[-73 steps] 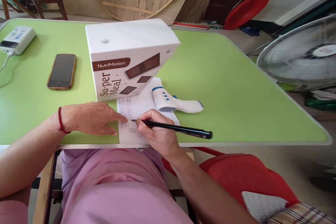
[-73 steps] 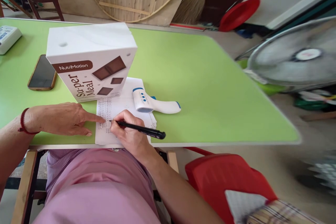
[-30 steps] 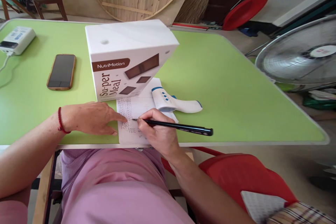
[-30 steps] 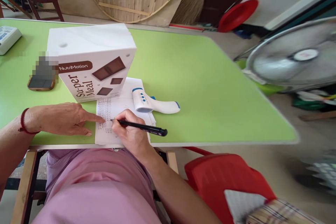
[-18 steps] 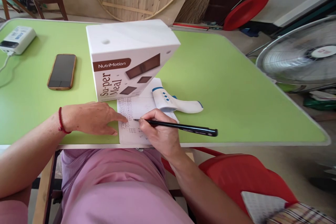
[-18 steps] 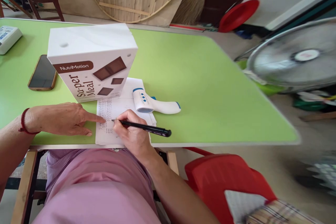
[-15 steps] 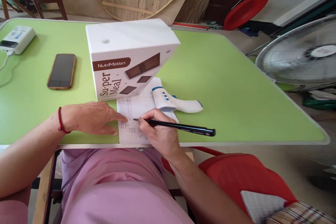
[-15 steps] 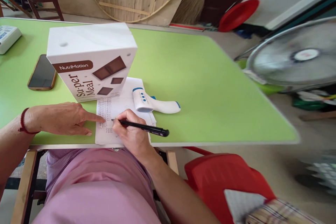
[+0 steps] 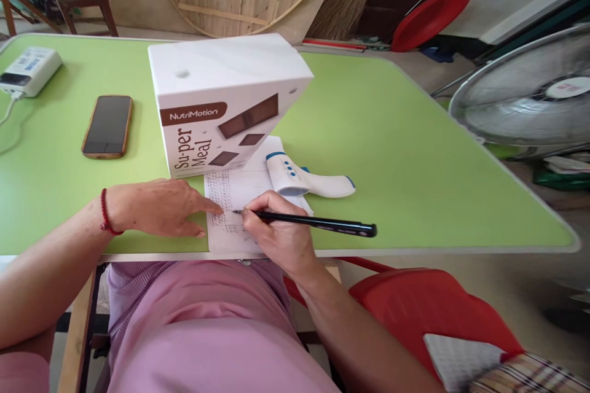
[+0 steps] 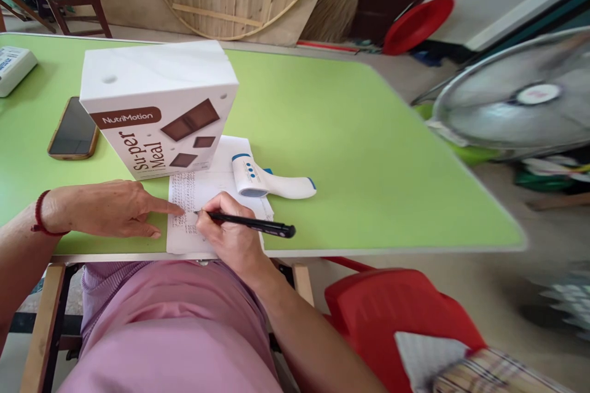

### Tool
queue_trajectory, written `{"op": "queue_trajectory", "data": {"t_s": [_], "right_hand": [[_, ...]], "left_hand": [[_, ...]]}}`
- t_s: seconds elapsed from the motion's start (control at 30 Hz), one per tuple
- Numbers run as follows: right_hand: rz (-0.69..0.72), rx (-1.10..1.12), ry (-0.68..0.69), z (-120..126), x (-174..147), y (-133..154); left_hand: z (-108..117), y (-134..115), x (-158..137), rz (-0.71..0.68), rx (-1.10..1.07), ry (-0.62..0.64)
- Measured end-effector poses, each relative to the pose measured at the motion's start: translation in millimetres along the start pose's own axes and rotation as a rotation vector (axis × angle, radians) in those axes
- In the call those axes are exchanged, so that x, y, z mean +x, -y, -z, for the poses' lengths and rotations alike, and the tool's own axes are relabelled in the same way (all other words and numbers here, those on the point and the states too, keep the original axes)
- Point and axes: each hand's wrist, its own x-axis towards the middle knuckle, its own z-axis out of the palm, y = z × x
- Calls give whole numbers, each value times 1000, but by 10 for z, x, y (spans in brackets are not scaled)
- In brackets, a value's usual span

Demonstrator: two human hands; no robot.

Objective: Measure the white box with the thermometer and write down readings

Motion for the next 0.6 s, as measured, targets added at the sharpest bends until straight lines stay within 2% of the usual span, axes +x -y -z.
{"op": "queue_trajectory", "data": {"t_s": [0.47,0.6], "right_hand": [[-10,63,-93,-7,-11,-18],[5,112,-144,-18,-16,-25]], "left_hand": [[-15,0,13,18,-25,-18],[-26,40,12,-48,-84,-87]]}}
